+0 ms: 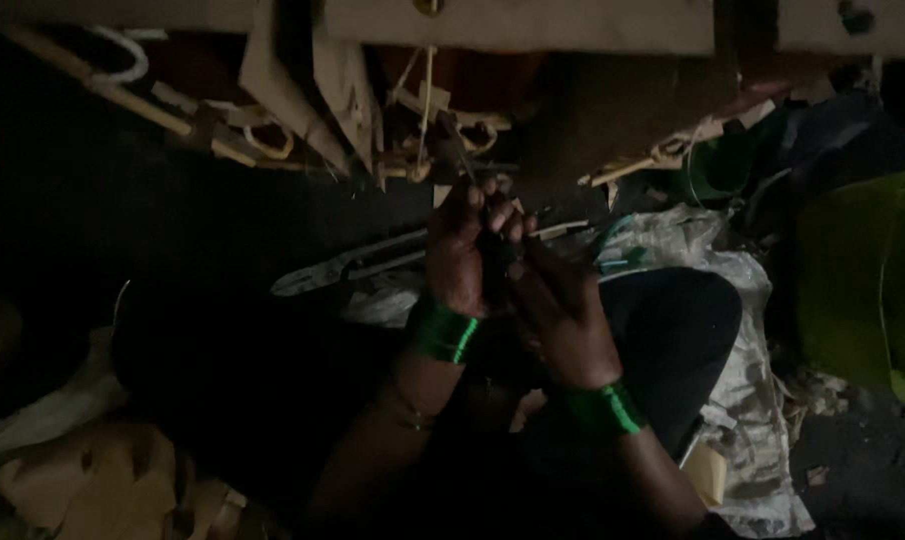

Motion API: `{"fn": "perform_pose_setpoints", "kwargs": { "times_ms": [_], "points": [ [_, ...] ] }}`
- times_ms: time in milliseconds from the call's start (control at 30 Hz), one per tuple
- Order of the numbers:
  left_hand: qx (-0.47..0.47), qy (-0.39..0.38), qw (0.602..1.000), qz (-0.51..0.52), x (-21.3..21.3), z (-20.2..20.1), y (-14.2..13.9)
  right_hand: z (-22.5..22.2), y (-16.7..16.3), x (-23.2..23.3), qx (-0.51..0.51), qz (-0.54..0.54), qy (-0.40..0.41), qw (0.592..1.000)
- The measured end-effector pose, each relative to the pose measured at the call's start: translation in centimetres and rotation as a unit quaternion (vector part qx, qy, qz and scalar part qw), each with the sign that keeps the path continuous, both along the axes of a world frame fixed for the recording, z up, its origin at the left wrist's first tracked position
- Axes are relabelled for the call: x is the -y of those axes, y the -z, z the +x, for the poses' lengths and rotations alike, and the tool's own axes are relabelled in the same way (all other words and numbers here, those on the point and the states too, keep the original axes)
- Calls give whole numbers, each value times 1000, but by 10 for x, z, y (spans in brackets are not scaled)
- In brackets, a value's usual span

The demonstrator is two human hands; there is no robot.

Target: The person sits on the floor and uses pliers and a hammer to adjust and secure components on a wooden-framed electrical device with copper coils. They repeatedly cut, bend, and hammer small wooden or wire pieces into place on the frame.

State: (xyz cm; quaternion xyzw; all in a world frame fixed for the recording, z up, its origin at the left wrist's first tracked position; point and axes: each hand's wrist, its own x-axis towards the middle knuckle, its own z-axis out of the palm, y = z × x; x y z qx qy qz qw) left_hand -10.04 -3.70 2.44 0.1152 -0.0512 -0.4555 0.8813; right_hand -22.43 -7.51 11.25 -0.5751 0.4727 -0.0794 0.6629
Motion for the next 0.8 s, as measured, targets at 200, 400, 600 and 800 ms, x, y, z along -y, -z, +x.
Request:
{"fn": "perform_pose_setpoints", "kwargs": {
  "times_ms": [200, 400, 600, 800],
  "points": [
    [-66, 60, 995, -38, -7, 12, 6, 9, 4, -14, 37, -98, -4, 994],
    [-28, 132, 990, 29, -21, 24, 19, 23, -10, -21, 138, 95, 81, 982],
    [-20, 190, 980, -56, -31, 41, 5, -82, 39, -8, 202, -181, 38, 962],
    [-53, 220, 967, -121, -27, 25, 10, -337, 132, 5, -370, -409, 189, 812]
  ]
}}
